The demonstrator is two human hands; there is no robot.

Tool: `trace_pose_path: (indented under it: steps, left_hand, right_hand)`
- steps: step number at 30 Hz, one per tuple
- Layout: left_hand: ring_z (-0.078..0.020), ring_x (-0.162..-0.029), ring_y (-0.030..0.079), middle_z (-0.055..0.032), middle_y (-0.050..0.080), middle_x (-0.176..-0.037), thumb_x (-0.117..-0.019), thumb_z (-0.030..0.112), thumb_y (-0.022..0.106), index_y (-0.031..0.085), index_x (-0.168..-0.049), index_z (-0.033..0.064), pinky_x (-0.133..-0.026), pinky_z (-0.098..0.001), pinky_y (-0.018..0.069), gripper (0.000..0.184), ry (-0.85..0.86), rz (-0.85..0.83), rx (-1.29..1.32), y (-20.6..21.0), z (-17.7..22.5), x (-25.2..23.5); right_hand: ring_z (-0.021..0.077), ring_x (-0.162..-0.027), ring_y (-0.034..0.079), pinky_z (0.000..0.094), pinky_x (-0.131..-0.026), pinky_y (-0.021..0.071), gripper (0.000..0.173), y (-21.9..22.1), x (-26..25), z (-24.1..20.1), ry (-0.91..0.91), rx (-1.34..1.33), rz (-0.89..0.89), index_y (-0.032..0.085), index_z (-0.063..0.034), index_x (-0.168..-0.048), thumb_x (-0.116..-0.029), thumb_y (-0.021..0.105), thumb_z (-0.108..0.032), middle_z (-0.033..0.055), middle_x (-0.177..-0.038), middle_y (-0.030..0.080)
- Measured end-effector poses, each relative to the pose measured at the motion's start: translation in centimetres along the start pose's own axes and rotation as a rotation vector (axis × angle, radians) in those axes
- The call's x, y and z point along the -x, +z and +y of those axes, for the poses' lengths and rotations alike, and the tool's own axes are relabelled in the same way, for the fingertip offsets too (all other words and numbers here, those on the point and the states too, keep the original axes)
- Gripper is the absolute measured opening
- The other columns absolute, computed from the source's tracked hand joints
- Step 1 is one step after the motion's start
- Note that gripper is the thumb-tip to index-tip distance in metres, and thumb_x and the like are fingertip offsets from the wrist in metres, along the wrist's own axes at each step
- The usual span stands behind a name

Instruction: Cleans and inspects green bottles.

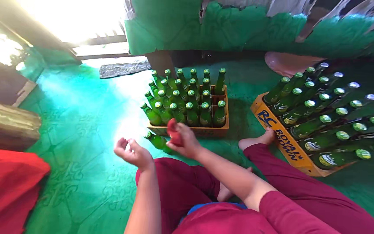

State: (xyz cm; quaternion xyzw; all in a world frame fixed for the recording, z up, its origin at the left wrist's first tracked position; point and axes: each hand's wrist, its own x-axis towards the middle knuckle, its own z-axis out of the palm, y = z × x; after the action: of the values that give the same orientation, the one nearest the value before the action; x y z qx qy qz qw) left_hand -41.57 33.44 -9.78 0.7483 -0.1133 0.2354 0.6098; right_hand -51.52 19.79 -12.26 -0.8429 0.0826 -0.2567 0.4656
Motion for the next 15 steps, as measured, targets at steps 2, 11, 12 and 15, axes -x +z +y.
trace_pose_path:
  steps: [2,11,12,15]
  left_hand:
    - [-0.0353,-0.122,0.053,-0.0415,0.049,-0.131,-0.0997,0.005,0.046,0.040,-0.132,-0.0248,-0.102,-0.0365,0.0444,0.044,0.004,0.013,-0.090,-0.6,-1.8,1.5]
    - [-0.0341,-0.121,0.052,-0.0419,0.046,-0.133,-0.1003,0.005,0.049,0.035,-0.137,-0.0244,-0.105,-0.0331,0.0416,0.049,-0.213,-0.016,-0.135,-0.3,-4.9,1.9]
    - [-0.0334,-0.121,0.052,-0.0418,0.046,-0.134,-0.1003,0.006,0.050,0.034,-0.137,-0.0244,-0.104,-0.0328,0.0419,0.051,-0.215,-0.023,-0.130,0.0,-5.0,1.9]
    - [-0.0317,-0.120,0.052,-0.0412,0.046,-0.132,-0.1004,0.008,0.049,0.033,-0.137,-0.0249,-0.104,-0.0322,0.0419,0.051,-0.192,-0.034,-0.101,0.6,-5.5,1.8]
  right_hand:
    - [0.0394,-0.126,0.060,0.0559,-0.112,0.0410,0.053,2.0,-1.4,0.3,0.095,-0.065,-0.127,0.061,0.0087,-0.133,-0.0899,0.076,-0.018,0.0267,-0.130,0.065]
    - [0.0070,-0.089,0.069,0.0285,-0.083,0.0593,0.034,-5.3,1.7,-0.7,-0.002,-0.469,0.461,0.053,0.0101,-0.122,-0.0917,0.061,-0.005,0.0076,-0.100,0.072]
    - [0.0072,-0.090,0.070,0.0302,-0.083,0.0608,0.031,-7.6,2.0,-1.0,-0.079,-0.394,0.514,0.058,0.0027,-0.122,-0.0931,0.063,-0.006,0.0034,-0.100,0.073]
    - [0.0066,-0.091,0.072,0.0302,-0.080,0.0636,0.023,-14.3,2.6,-1.8,-0.237,-0.153,0.687,0.066,-0.0218,-0.118,-0.0965,0.067,-0.013,-0.0076,-0.103,0.075]
